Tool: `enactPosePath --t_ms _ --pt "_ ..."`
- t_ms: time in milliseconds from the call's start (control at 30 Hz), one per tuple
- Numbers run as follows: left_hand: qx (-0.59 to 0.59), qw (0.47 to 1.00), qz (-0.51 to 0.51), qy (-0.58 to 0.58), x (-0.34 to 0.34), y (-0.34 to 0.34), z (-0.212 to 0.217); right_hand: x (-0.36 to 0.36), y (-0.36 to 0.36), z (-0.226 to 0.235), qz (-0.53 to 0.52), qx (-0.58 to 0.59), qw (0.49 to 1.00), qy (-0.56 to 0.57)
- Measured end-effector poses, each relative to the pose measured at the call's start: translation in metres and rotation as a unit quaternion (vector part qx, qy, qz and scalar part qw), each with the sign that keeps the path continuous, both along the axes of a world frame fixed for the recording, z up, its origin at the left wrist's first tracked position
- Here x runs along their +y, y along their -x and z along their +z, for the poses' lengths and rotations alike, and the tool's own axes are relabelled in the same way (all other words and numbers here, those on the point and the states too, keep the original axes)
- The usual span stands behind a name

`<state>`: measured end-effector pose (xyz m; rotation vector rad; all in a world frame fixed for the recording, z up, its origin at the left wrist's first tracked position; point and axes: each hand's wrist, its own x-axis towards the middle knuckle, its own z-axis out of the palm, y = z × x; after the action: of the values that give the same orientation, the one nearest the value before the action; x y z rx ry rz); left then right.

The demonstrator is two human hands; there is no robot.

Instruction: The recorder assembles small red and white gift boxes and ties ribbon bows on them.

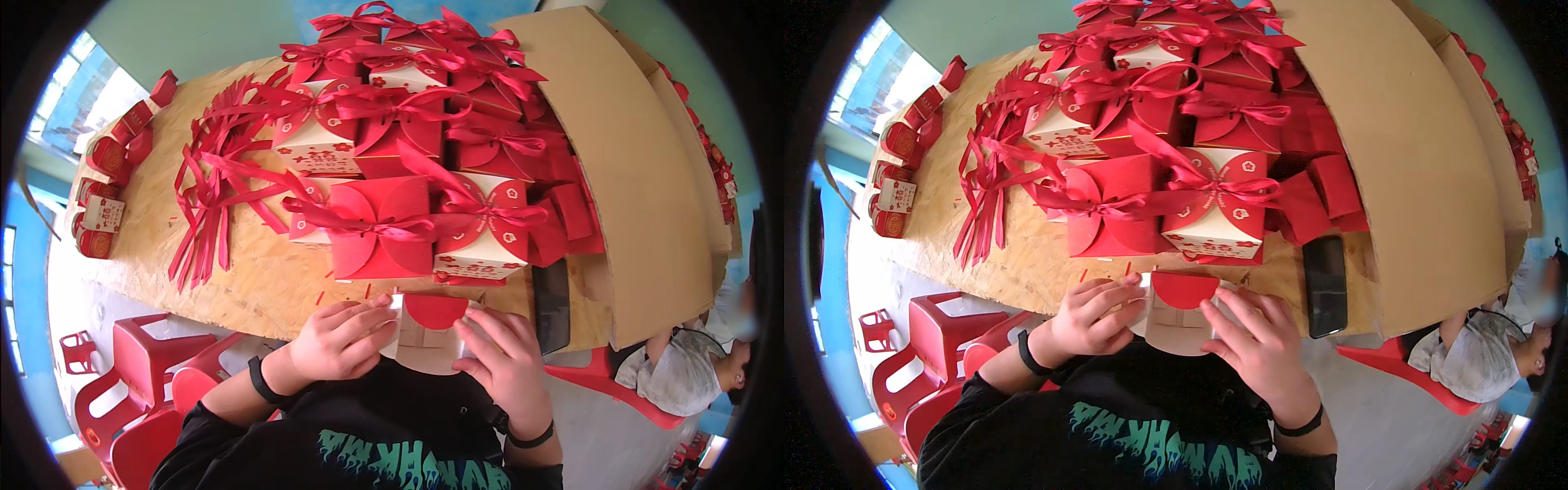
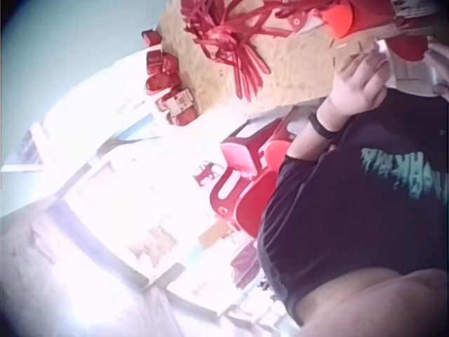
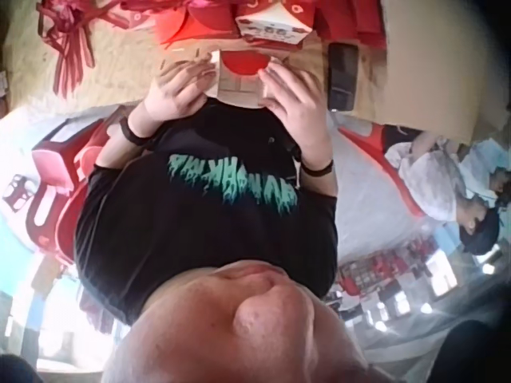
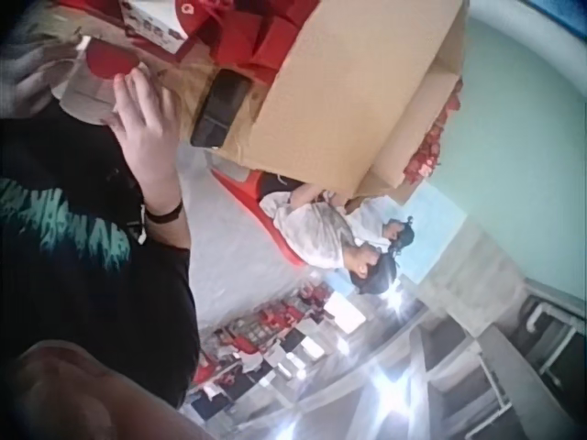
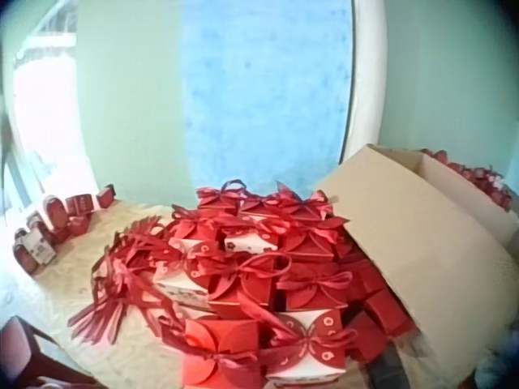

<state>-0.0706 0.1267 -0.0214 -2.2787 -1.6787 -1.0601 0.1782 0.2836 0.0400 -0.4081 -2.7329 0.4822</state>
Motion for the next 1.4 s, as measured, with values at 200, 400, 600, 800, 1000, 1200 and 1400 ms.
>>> enactPosePath --t_ms 200,400,600,800,1000,1200,1400 --pt "-0.093 0.993 -0.059 0.034 -0.002 0.001 0.004 -0.001 -0.002 -0.003 -0.021 -0.011 0.999 0.024" --pt "-0.096 0.991 -0.070 0.059 -0.002 0.000 -0.002 -0.004 0.003 -0.004 -0.037 -0.030 0.997 0.063" --pt "-0.093 0.993 -0.023 0.071 -0.004 -0.005 0.003 -0.004 0.000 -0.009 -0.026 0.043 0.990 0.129" --pt "-0.121 0.989 0.001 0.084 -0.001 -0.012 0.015 -0.003 -0.004 -0.015 -0.027 0.010 0.998 0.060" --pt "-0.193 0.971 -0.007 0.138 -0.007 -0.015 0.023 0.000 -0.010 -0.025 -0.035 -0.014 0.998 0.058" --pt "-0.246 0.943 -0.099 0.203 -0.019 0.016 0.050 -0.001 -0.013 -0.027 -0.036 -0.009 0.998 0.058" --pt "-0.257 0.944 0.014 0.206 -0.047 0.090 0.069 -0.005 -0.011 -0.022 -0.044 0.020 0.997 0.068"
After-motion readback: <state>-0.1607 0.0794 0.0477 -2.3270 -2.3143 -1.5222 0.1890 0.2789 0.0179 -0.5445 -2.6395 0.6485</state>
